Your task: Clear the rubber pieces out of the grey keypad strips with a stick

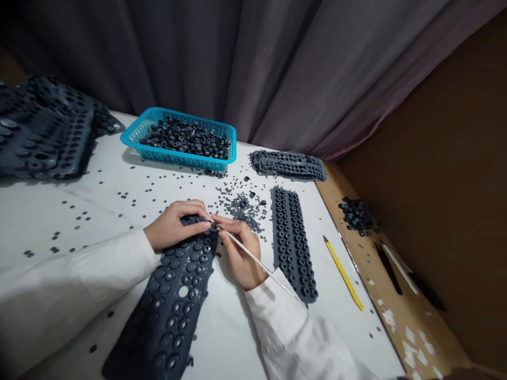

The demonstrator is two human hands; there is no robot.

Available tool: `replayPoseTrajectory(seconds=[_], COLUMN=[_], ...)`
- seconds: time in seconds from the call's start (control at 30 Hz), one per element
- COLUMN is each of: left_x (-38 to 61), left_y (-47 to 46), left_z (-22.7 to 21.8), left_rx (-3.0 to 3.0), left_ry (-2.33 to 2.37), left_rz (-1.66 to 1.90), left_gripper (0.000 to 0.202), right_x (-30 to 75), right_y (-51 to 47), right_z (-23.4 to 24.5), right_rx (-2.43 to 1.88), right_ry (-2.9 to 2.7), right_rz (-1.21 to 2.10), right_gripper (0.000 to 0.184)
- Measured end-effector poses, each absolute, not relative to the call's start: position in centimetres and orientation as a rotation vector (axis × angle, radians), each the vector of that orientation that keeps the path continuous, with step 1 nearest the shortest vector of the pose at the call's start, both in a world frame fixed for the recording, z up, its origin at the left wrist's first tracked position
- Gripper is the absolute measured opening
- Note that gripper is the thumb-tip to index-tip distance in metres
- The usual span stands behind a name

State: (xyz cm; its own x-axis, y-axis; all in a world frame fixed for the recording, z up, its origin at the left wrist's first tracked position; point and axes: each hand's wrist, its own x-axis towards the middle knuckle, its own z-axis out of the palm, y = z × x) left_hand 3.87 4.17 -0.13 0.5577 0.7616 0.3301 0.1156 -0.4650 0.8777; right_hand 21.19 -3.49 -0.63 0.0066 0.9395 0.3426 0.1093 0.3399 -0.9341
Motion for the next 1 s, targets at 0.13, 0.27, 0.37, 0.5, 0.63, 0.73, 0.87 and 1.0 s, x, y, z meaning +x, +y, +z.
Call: replayPoseTrajectory(seconds=[0.13,0.27,0.37,0.5,0.63,0.73,0.87,1.0], left_x=[3.85,3.82,3.81,3.81,3.84,3.86,3.87,3.85], left_y=[4.22,4.23,4.2,4.19,4.2,4.17,4.15,4.19], left_z=[-0.12,-0.01,0.03,-0.04,-0.12,-0.1,-0.1,-0.17], left_rx=[1.923,1.929,1.931,1.93,1.926,1.922,1.917,1.916], left_ry=[0.708,0.7,0.7,0.708,0.713,0.712,0.71,0.713], left_rz=[0.934,0.938,0.94,0.942,0.951,0.959,0.961,0.957], left_gripper=[0.009,0.007,0.007,0.008,0.009,0.009,0.009,0.01], right_x=[21.15,21.08,21.06,21.09,21.17,21.24,21.24,21.21], right_y=[-3.48,-3.38,-3.32,-3.34,-3.37,-3.36,-3.34,-3.36], right_z=[-0.5,-0.23,-0.05,0.04,-0.12,-0.28,-0.3,-0.23], right_rx=[-1.04,-0.979,-0.962,-0.979,-0.991,-0.989,-0.999,-0.996], right_ry=[-1.372,-1.3,-1.302,-1.337,-1.4,-1.419,-1.417,-1.427], right_rz=[0.912,0.98,1.002,0.99,0.944,0.932,0.921,0.902], right_gripper=[0.005,0.005,0.006,0.008,0.004,0.002,0.003,0.003])
